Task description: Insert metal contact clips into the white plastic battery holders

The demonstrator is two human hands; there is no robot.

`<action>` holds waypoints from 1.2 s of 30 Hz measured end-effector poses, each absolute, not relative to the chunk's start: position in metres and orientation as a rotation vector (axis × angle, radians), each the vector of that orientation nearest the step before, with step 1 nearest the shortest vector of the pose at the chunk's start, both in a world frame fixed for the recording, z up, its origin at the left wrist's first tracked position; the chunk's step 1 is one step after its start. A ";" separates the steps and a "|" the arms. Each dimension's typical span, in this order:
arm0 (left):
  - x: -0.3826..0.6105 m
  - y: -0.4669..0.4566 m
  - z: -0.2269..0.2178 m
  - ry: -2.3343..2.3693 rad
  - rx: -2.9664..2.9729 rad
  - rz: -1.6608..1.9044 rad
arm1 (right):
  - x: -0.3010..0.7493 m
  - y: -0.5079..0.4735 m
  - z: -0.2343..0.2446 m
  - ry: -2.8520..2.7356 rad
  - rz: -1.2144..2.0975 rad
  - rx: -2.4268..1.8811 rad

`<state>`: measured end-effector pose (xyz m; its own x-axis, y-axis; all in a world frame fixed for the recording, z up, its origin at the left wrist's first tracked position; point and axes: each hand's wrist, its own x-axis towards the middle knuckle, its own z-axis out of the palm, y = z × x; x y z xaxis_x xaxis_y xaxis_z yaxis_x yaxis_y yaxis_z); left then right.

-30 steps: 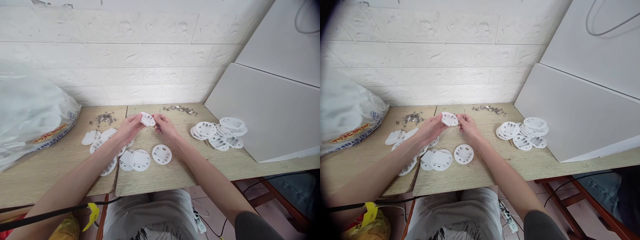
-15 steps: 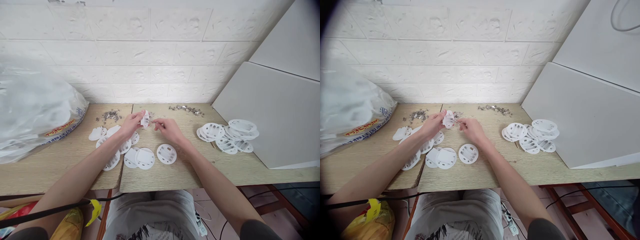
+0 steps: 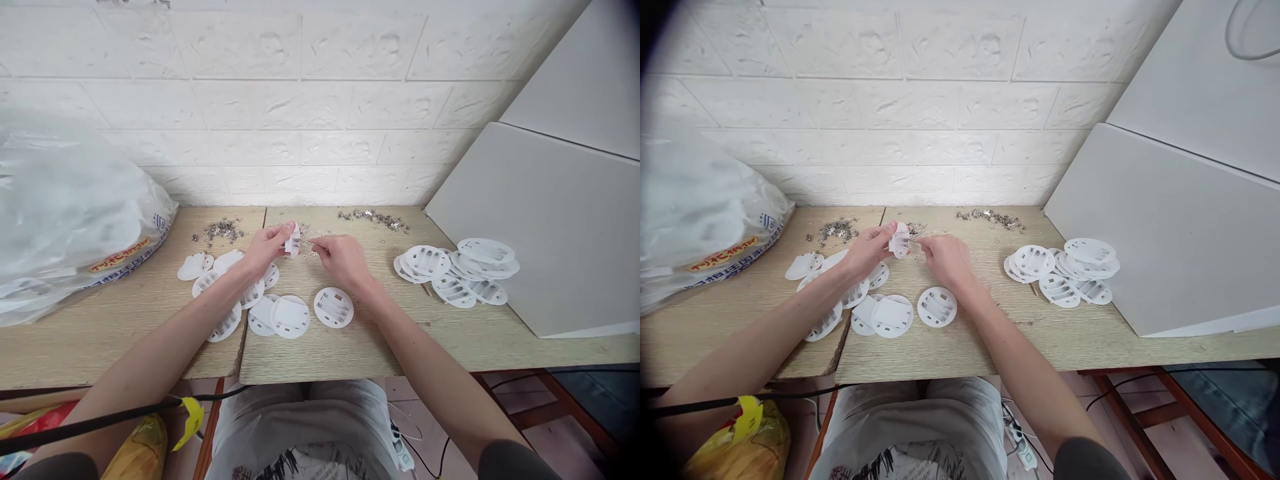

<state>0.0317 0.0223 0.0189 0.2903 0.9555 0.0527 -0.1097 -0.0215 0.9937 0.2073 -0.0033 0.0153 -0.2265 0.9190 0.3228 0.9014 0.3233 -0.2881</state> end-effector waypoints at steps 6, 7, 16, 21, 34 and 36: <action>0.032 0.021 0.021 0.899 1.280 1.073 | 0.208 -0.003 0.016 -2.177 0.047 -1.624; 0.032 0.021 0.021 0.905 1.280 1.071 | 0.207 -0.003 0.016 -2.180 0.046 -1.633; 0.033 0.021 0.019 0.943 1.324 1.091 | 0.201 -0.009 0.018 -2.222 -0.041 -1.680; 0.034 0.020 0.020 0.975 1.315 1.091 | 0.198 -0.014 0.018 -2.254 -0.083 -1.685; 0.033 0.022 0.022 0.935 1.291 1.123 | 0.195 -0.014 0.020 -2.208 -0.095 -1.675; 0.033 0.024 0.022 0.935 1.256 1.158 | 0.197 -0.013 0.021 -2.171 -0.092 -1.682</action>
